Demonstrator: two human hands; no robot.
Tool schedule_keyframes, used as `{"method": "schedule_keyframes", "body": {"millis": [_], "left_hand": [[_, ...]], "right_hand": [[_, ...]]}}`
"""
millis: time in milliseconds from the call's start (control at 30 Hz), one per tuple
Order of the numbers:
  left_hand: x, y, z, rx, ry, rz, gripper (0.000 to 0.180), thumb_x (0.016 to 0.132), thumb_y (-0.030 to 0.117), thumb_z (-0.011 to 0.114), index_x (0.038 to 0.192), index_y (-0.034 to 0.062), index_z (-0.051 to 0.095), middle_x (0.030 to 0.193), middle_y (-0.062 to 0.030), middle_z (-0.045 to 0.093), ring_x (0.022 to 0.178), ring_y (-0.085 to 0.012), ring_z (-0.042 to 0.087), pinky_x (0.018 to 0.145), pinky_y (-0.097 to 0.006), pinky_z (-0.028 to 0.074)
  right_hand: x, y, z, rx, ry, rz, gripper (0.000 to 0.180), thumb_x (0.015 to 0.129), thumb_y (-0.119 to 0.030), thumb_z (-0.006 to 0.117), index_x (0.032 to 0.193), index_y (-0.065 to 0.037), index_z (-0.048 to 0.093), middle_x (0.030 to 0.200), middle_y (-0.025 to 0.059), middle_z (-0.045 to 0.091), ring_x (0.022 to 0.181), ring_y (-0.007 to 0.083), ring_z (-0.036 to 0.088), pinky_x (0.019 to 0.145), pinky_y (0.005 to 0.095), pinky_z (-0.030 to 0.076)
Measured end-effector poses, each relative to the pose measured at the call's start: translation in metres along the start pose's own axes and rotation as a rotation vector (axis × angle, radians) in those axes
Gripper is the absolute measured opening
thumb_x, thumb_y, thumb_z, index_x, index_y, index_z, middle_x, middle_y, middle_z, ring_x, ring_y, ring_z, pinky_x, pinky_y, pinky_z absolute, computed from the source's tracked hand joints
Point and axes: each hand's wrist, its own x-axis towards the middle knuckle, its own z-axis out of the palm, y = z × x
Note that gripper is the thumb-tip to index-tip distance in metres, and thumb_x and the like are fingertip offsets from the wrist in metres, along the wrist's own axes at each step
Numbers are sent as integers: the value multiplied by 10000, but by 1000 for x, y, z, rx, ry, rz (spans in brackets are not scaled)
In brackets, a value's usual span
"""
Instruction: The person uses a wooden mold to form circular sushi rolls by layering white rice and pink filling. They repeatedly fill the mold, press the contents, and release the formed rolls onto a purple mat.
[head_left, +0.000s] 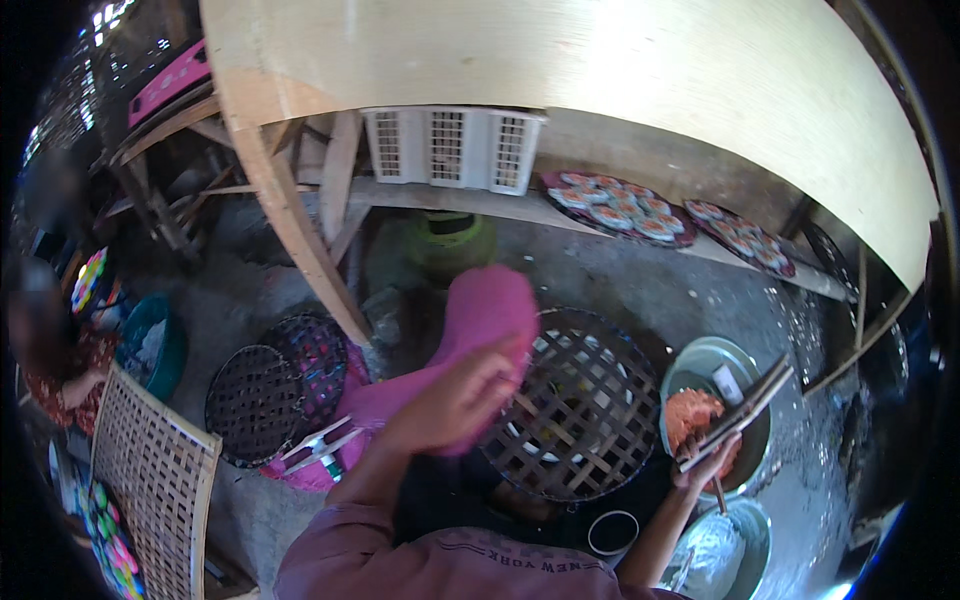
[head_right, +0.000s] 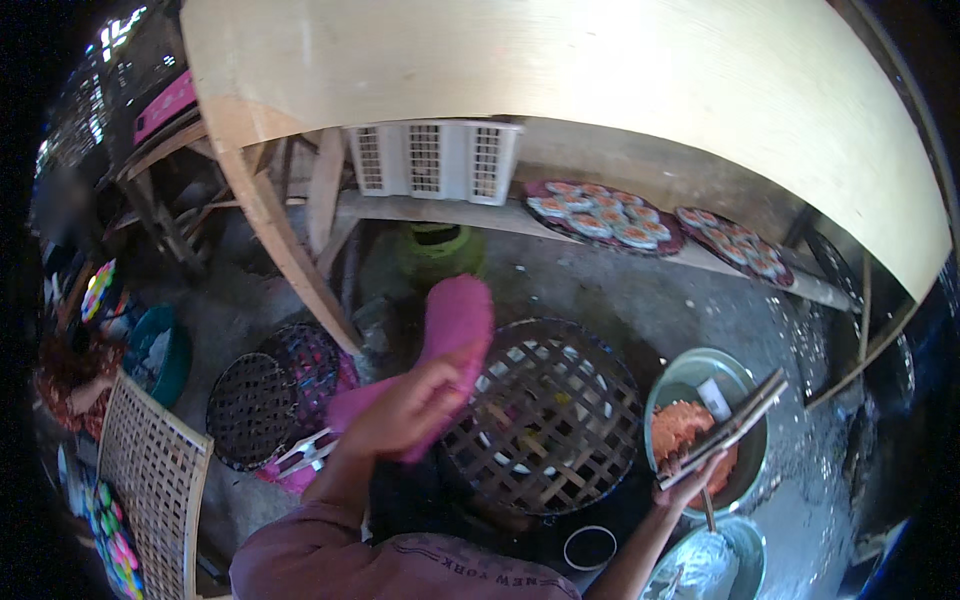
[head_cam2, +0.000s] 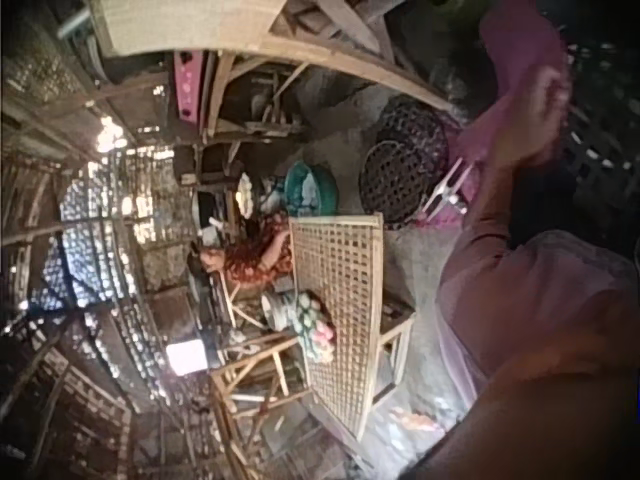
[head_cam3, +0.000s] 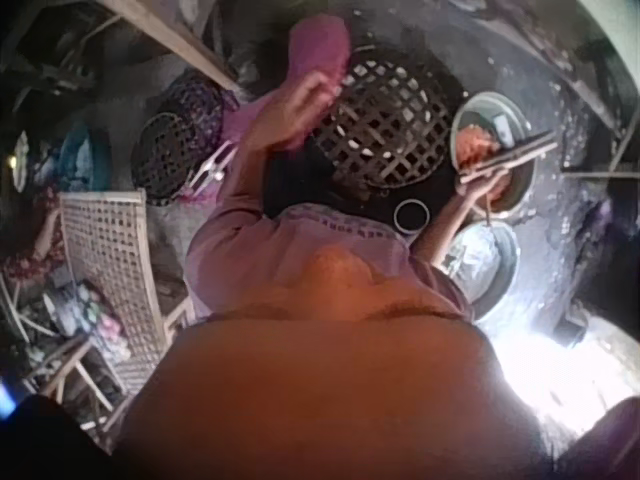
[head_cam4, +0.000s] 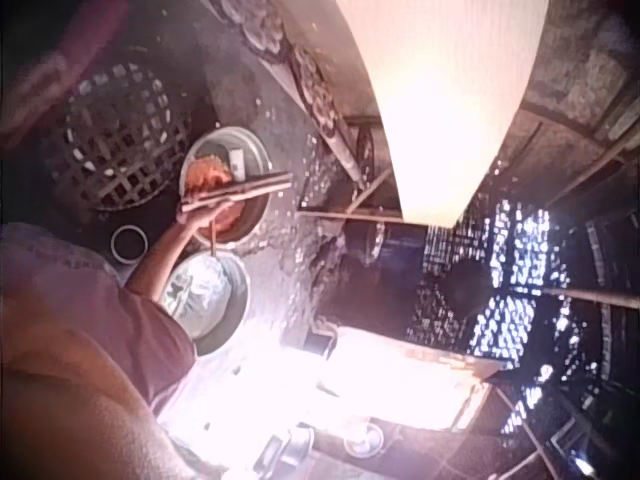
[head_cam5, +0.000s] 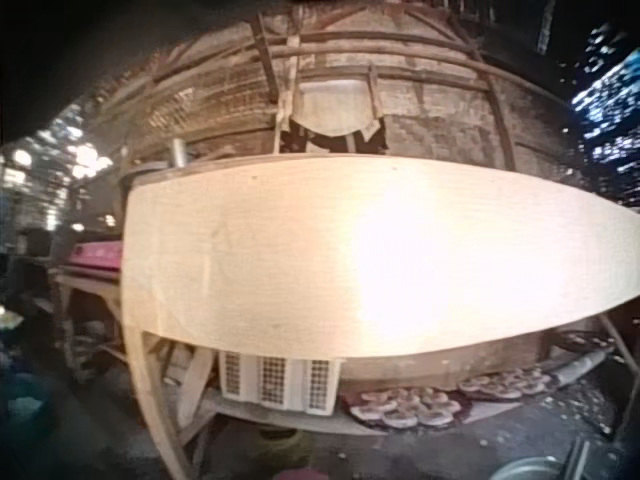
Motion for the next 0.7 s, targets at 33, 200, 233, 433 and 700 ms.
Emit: {"method": "schedule_keyframes", "body": {"millis": [33,200,233,433,700], "left_hand": [[12,1,31,78,-49,54,150,969,115,539,1072,7,526,1463,-188,435,1336,-332,428,1058,-424,350],[28,-20,164,426,-348,119,261,953,147,461,1162,-2,512,1458,-212,415,1314,-408,421,1058,-620,294],[24,-27,178,462,-456,61,285,959,162,444,1181,-6,503,1461,-212,410,1325,-404,412,1059,-632,288],[15,-43,198,364,-622,-65,388,985,201,402,1286,-40,444,1399,-246,466,1322,-412,422,1068,-628,293],[3,-34,193,359,-618,47,445,1011,247,386,1333,-59,416,1310,-265,532,1264,-434,474,1034,-609,344]], "right_hand": [[-3,-1,1,-4,-53,11,609,969,-629,380,1196,-79,509,673,51,508,436,124,416,360,244,334],[-9,-2,7,153,-49,10,606,977,-606,396,1177,-41,482,731,75,501,458,122,381,381,249,300],[-9,-2,8,164,-67,15,605,977,-606,398,1170,-38,479,726,76,498,459,124,379,383,248,301],[-7,-4,2,212,-162,51,594,971,-619,395,1154,-64,502,666,37,416,463,108,333,397,243,282],[-9,-4,8,161,5,-17,659,968,-619,403,1261,-36,497,685,61,483,443,117,385,394,244,335]]}}
